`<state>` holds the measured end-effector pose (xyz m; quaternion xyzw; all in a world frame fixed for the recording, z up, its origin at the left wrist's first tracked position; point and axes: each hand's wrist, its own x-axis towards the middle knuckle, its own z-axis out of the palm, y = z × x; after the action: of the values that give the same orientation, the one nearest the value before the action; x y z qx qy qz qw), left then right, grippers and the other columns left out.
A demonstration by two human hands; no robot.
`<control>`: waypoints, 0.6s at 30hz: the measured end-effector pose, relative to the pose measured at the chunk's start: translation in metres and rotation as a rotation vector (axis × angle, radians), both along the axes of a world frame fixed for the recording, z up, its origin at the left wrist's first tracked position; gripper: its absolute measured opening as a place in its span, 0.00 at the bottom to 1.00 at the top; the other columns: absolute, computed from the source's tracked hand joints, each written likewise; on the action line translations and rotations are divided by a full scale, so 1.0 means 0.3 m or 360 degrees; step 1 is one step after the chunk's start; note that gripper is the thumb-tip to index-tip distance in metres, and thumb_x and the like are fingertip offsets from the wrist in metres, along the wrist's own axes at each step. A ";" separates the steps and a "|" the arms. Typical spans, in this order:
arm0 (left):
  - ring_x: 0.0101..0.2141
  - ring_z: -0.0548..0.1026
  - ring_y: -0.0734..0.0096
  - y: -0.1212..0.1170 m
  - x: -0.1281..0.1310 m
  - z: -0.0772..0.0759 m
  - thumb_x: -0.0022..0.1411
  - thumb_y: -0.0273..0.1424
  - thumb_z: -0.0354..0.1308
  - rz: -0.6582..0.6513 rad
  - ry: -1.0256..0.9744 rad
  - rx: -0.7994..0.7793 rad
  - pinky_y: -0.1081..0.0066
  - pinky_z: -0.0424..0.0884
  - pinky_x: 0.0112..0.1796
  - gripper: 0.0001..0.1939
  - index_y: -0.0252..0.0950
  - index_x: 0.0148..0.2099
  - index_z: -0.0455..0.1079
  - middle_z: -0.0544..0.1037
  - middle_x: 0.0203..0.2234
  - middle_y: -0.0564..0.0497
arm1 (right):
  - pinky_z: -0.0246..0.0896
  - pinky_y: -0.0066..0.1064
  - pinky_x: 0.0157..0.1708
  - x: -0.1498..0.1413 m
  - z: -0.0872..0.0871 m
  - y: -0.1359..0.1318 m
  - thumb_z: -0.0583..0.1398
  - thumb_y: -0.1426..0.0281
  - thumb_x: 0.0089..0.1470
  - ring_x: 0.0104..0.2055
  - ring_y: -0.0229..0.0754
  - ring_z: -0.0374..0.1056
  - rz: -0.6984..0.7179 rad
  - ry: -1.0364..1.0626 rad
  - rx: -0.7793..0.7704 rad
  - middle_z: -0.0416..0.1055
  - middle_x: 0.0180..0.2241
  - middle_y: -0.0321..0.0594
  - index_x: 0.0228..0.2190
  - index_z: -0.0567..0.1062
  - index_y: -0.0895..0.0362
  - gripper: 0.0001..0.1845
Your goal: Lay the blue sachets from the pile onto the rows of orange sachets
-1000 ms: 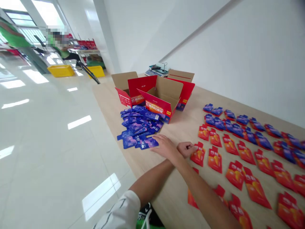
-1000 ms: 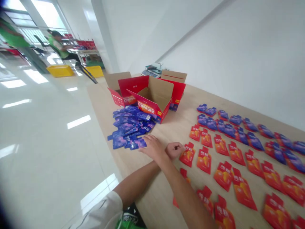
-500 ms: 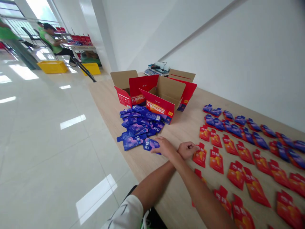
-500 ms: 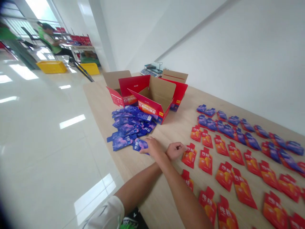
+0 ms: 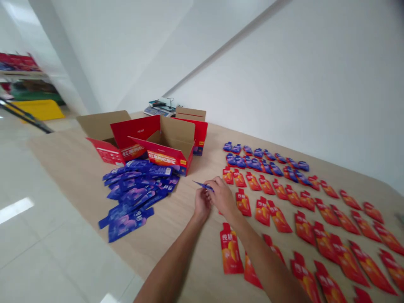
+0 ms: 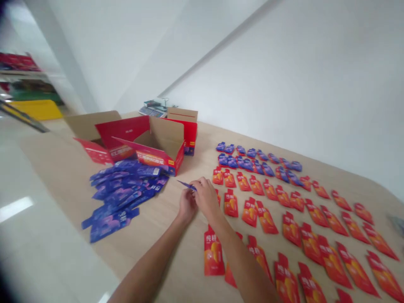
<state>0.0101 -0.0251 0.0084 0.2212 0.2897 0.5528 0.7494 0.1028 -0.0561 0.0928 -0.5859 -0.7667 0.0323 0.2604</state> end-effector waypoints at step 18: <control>0.35 0.81 0.65 0.056 -0.054 0.010 0.76 0.36 0.53 0.0240 0.0147 -0.0256 0.70 0.78 0.36 0.15 0.30 0.47 0.75 0.81 0.39 0.44 | 0.69 0.34 0.46 0.120 -0.065 -0.002 0.68 0.52 0.55 0.48 0.46 0.74 -0.0062 0.0860 -0.0408 0.73 0.54 0.48 0.60 0.71 0.55 0.36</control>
<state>-0.0061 -0.0084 0.0115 0.1632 0.3830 0.5719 0.7068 0.1389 -0.0565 0.0732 -0.5987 -0.6479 0.2788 0.3795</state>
